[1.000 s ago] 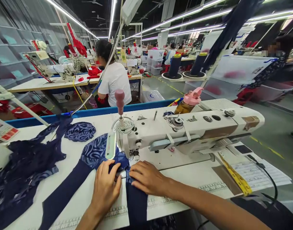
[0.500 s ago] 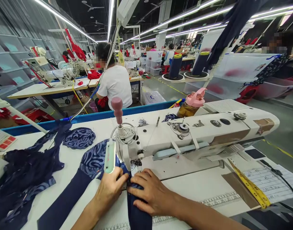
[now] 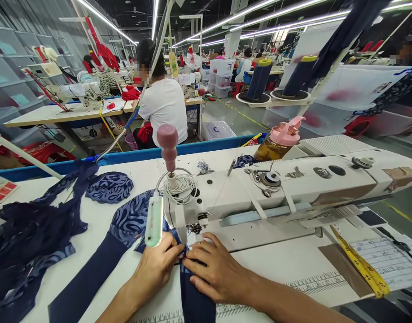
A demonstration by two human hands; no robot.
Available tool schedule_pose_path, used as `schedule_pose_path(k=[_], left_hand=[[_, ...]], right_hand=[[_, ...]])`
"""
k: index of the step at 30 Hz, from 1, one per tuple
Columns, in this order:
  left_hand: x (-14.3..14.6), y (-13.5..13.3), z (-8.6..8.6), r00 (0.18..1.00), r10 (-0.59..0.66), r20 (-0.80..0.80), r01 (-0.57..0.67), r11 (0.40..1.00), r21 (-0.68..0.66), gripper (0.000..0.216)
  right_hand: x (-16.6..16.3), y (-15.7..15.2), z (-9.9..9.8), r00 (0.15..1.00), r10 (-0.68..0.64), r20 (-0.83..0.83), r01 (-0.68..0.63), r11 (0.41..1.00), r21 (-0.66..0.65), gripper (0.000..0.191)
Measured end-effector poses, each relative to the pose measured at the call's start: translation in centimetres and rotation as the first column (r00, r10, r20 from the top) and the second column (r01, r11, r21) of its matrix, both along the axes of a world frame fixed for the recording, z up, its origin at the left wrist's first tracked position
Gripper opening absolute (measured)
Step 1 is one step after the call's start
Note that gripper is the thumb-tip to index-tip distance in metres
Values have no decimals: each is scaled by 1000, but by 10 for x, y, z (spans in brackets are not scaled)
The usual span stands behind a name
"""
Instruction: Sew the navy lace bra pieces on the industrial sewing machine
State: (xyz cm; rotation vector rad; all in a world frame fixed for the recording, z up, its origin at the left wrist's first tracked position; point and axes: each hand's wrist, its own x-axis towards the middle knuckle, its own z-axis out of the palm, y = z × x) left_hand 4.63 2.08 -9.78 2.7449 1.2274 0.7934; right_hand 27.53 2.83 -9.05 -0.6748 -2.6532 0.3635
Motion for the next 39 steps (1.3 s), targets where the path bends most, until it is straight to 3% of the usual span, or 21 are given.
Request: schedule_pose_path(k=[6,15,23,29,31,34,37,39], left_hand=[[4,-5,-8,999,33,-19,-31,992,118,27],[0,4,-5,993,113,-13,-113,993,13,27],[6,2,1,976,152,-155,-126,978,164,37],[41,-9,-6,865,413,-285,-352,904,241,29],[45,-15,-11,836,452,-310,-367,882,295,25],[28,-13,-14,880,355,-316,-251,912,325,28],[6,-4,-5,937,172,-302,-88,958,273,32],[4,-2,3,954,140,-266,-71,965,254,29]], right_hand=[[0,1,-1,1000,-10,7,9,999,31,27],[0,3,-2,998,-66,3,66,998,-4,32],[1,0,3,996,-72,43,72,997,12,31],[-6,1,-2,986,-130,101,130,992,12,25],[-5,1,-5,988,-128,84,128,992,6,23],[-3,0,-4,993,-118,27,119,992,-35,34],[-4,-2,0,996,-81,44,84,993,-83,43],[-6,-3,4,995,-64,75,71,994,-83,42]])
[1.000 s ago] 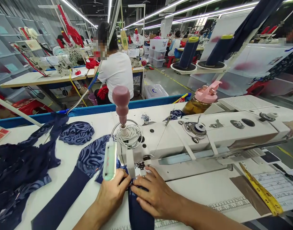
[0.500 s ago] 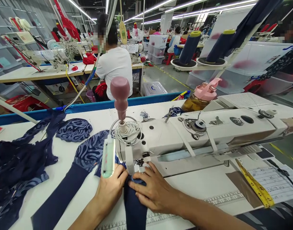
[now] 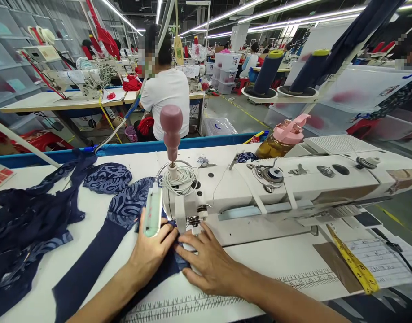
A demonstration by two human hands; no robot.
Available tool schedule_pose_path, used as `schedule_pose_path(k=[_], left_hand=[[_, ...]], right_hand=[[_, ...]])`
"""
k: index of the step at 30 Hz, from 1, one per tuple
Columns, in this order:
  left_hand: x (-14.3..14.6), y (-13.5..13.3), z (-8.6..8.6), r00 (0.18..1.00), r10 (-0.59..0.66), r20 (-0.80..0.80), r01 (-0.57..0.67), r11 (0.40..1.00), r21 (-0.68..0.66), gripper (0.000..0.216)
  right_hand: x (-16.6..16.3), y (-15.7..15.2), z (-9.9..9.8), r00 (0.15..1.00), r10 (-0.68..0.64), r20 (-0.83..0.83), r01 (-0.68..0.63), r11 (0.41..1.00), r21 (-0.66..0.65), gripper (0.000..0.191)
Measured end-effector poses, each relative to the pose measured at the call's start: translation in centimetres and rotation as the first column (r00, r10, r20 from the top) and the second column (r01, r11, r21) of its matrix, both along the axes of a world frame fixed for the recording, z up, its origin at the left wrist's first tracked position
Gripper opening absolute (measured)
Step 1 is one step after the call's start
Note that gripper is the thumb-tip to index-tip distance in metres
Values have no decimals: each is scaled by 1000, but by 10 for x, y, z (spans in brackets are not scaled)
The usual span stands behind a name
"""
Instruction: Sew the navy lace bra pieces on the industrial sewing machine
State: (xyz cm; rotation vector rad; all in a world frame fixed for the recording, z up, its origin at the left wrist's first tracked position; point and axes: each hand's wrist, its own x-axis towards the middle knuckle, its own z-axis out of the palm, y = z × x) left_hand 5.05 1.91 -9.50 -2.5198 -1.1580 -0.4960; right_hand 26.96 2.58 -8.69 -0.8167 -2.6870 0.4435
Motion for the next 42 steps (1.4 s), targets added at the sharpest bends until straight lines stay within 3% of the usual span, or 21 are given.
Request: schedule_pose_path(k=[5,11,20,24,31,42], left_hand=[[23,-14,-5,989,146,-6,-144,980,138,22],[20,-22,-19,992,123,34,-126,988,85,25],[13,5,-6,992,73,108,-79,995,58,32],[10,0,-3,972,99,211,-101,995,-2,28],[16,-10,-5,961,118,252,-109,993,-47,24],[23,-6,-10,979,128,156,-136,990,38,32]], right_hand=[[4,-2,-1,1000,16,-22,-15,998,61,27],[7,-1,-5,997,41,-68,-32,992,120,22],[5,2,-10,997,-4,-74,16,988,153,34],[3,2,-8,999,-22,-50,28,991,134,34],[1,-3,-8,998,7,-59,2,989,148,34],[4,0,-11,997,-7,-72,18,989,149,32]])
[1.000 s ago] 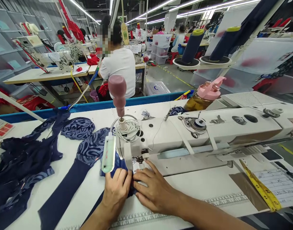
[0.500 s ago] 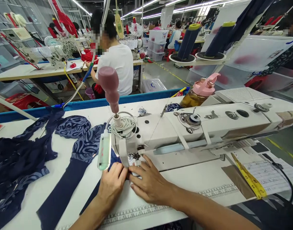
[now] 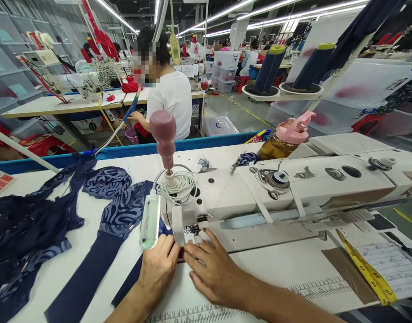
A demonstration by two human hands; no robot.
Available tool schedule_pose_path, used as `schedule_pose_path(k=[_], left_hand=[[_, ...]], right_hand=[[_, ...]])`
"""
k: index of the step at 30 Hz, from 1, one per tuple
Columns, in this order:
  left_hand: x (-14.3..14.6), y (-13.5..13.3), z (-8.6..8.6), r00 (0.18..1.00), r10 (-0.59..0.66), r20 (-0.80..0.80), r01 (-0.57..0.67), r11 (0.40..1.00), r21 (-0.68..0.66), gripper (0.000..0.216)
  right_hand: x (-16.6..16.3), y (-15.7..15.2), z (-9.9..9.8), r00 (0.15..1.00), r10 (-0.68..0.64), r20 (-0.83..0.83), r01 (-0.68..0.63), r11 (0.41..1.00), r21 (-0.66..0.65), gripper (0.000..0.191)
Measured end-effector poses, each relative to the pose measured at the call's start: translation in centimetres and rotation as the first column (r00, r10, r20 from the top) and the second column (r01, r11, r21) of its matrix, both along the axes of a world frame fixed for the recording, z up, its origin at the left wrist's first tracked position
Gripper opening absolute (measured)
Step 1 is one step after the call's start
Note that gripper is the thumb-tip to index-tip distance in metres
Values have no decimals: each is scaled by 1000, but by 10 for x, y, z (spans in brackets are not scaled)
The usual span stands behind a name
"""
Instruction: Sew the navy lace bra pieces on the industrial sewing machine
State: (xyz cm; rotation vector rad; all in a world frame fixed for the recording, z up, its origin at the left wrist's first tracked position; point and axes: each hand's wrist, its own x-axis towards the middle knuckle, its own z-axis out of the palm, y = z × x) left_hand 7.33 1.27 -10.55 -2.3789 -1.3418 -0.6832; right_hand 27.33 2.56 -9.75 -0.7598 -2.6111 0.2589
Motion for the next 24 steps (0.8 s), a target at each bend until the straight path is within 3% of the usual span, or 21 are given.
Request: schedule_pose_path(k=[4,8,13,16,21,24], left_hand=[[-9,9,-3,1000,12,-5,-12,1000,-22,36],[-12,8,-2,995,15,102,-10,998,-55,28],[-7,3,2,995,-23,93,29,998,-62,29],[-8,3,3,984,-70,165,84,993,-81,27],[-13,2,-2,975,-124,184,152,978,-146,33],[-16,4,-7,984,-110,138,129,982,-136,33]], right_hand=[[-2,2,1,999,-40,37,42,998,-45,33],[-5,3,4,994,-64,83,71,995,-75,36],[-6,1,5,999,-26,36,26,1000,6,29],[-5,0,5,1000,-22,8,22,999,48,31],[-5,0,3,1000,-17,3,17,996,90,26],[-5,2,1,1000,-27,0,27,995,101,25]])
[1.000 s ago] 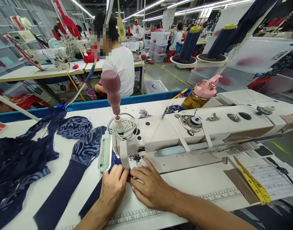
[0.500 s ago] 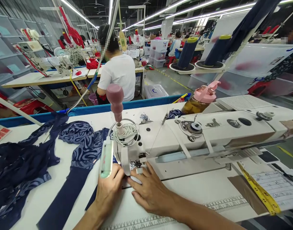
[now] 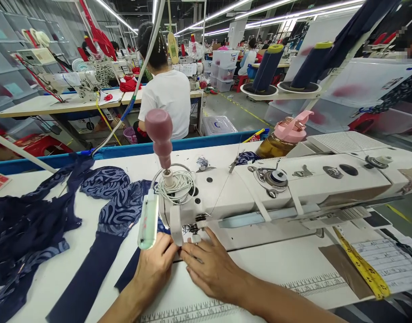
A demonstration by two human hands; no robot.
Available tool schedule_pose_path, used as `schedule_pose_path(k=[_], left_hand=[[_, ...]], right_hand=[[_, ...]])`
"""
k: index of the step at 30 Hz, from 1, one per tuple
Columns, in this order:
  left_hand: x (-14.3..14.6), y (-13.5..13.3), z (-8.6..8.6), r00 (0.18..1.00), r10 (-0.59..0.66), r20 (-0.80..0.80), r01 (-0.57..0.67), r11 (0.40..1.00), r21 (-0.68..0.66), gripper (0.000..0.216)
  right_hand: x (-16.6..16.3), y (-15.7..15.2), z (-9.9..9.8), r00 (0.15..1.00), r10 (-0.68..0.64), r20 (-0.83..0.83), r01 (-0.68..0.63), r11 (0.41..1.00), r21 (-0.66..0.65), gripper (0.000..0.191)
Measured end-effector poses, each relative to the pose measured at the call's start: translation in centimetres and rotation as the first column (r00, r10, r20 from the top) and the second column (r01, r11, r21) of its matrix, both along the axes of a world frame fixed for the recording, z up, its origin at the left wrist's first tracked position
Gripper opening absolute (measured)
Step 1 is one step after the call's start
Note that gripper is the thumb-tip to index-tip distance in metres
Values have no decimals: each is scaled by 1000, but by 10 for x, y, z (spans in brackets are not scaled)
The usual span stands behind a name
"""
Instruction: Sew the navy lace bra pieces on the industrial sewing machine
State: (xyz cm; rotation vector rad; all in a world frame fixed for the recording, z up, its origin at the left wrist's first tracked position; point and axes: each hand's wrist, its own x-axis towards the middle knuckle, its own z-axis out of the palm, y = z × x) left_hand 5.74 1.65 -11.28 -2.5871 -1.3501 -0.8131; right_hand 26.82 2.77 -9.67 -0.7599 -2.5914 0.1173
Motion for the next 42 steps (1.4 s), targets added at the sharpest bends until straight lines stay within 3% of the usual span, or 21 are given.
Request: schedule_pose_path(k=[5,9,13,20,25,29,31,36,42], left_hand=[[-2,9,-2,995,43,-89,-44,999,-8,37],[-1,12,1,995,85,-57,-88,995,-46,30],[-2,12,1,999,47,7,-47,999,-27,30],[-3,12,-1,999,31,-24,-31,999,-28,31],[6,9,8,988,-5,-152,22,993,112,31],[11,5,14,984,24,-176,12,979,201,32],[7,3,16,992,16,-121,4,987,164,35],[-14,2,14,997,-71,-19,69,993,-91,43],[-21,0,2,990,-90,-107,90,996,2,54]], right_hand=[[-2,5,-4,999,-40,31,40,999,2,21],[-3,7,-3,997,-58,48,58,998,-4,20],[-3,6,-3,998,-46,31,46,999,18,26],[-3,6,-4,999,-40,-9,40,999,22,23],[0,13,-7,985,-70,-157,61,996,-60,20],[-1,24,-5,990,-134,-47,127,985,-119,21],[-4,27,-5,994,-112,1,112,992,-64,19],[-8,26,-12,997,-54,-56,63,986,155,14],[-5,22,-16,997,-80,-16,82,984,159,15]])
